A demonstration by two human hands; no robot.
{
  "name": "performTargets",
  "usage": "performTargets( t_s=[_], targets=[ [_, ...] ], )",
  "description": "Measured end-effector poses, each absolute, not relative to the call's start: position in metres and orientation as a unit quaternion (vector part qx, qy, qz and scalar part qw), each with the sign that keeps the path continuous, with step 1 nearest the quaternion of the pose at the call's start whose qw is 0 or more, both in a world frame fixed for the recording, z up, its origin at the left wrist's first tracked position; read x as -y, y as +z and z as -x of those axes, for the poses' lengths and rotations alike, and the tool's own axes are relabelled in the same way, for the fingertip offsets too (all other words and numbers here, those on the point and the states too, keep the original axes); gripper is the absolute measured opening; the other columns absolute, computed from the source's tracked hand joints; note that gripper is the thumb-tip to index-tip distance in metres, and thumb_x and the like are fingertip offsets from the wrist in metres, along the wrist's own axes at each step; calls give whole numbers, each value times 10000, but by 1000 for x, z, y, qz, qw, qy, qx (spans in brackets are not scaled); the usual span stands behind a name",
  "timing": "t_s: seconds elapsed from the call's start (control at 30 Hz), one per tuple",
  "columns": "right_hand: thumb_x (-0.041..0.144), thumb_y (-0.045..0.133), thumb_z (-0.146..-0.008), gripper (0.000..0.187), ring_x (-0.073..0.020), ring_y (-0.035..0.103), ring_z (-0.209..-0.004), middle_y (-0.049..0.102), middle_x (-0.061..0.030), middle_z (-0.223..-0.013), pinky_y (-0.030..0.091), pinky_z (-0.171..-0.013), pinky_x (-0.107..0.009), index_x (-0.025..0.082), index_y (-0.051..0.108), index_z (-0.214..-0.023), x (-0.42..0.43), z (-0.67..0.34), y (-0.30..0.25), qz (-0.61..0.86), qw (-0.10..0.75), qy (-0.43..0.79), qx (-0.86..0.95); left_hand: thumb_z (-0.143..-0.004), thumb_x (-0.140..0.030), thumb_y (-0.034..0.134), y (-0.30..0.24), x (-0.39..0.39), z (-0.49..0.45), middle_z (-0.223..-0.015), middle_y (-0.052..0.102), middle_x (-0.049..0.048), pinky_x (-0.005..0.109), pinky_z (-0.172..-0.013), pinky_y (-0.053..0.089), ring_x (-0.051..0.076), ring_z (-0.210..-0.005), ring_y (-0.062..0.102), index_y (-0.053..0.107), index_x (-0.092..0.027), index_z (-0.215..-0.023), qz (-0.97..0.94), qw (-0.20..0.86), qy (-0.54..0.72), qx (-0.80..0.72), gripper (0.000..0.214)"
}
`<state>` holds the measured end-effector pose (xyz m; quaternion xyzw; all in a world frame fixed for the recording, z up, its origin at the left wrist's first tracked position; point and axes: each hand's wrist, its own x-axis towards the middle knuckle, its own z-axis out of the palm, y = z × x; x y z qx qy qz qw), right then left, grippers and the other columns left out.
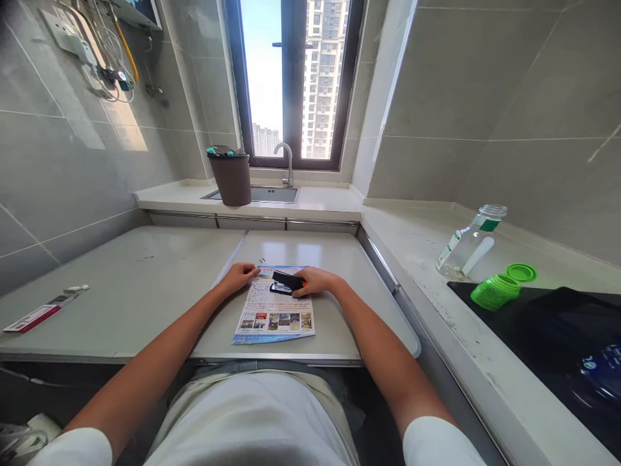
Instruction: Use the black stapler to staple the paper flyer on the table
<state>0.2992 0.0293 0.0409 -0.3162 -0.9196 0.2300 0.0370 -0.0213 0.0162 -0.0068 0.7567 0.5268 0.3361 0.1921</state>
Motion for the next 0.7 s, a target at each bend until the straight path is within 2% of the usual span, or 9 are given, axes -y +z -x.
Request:
performTargets(
  t_s=[0.1,0.2,0.4,0.53,0.7],
  targets=[
    [593,759,-773,492,-143,531,-703,663,-3,-831,331,-608,-250,162,708,-1005,-36,-322,44,301,10,258,918,-861,-517,666,-3,-8,14,-843,671,10,267,-683,403,153,-713,542,711,-187,-877,-812,216,284,-462,333],
    [608,735,-790,491,-134,498,-667,635,4,-790,312,-591,-253,161,697,-988,-39,-332,43,289,31,259,921,-797,-488,760,-2,-3,9,-1009,674,25,277,-719,441,162,-773,573,716,-218,-960,-838,198,249,-444,319],
    [560,657,-878,385,-136,479,-680,597,5,-748,299,-631,-244,183,615,-810,-44,-321,35,269,149,156,939,-820,-493,755,-4,-4,7,-1122,700,53,316,-787,491,197,-841,618,757,-243,-1050,-845,197,235,-438,340],
    [556,670,-884,376,-140,503,-690,610,6,-751,306,-645,-241,190,614,-814,-46,-308,25,272,154,136,940,-816,-478,777,-5,-5,3,-1247,716,82,381,-974,474,280,-1108,621,774,-254,-1138,-860,185,256,-401,393],
    [539,722,-860,355,-155,539,-731,664,-16,-810,343,-670,-253,186,689,-889,-49,-305,16,276,138,157,938,-841,-453,768,-5,-4,-5,-1265,713,96,424,-1040,446,293,-1151,607,794,-243,-1089,-879,168,251,-368,326]
  ],
)
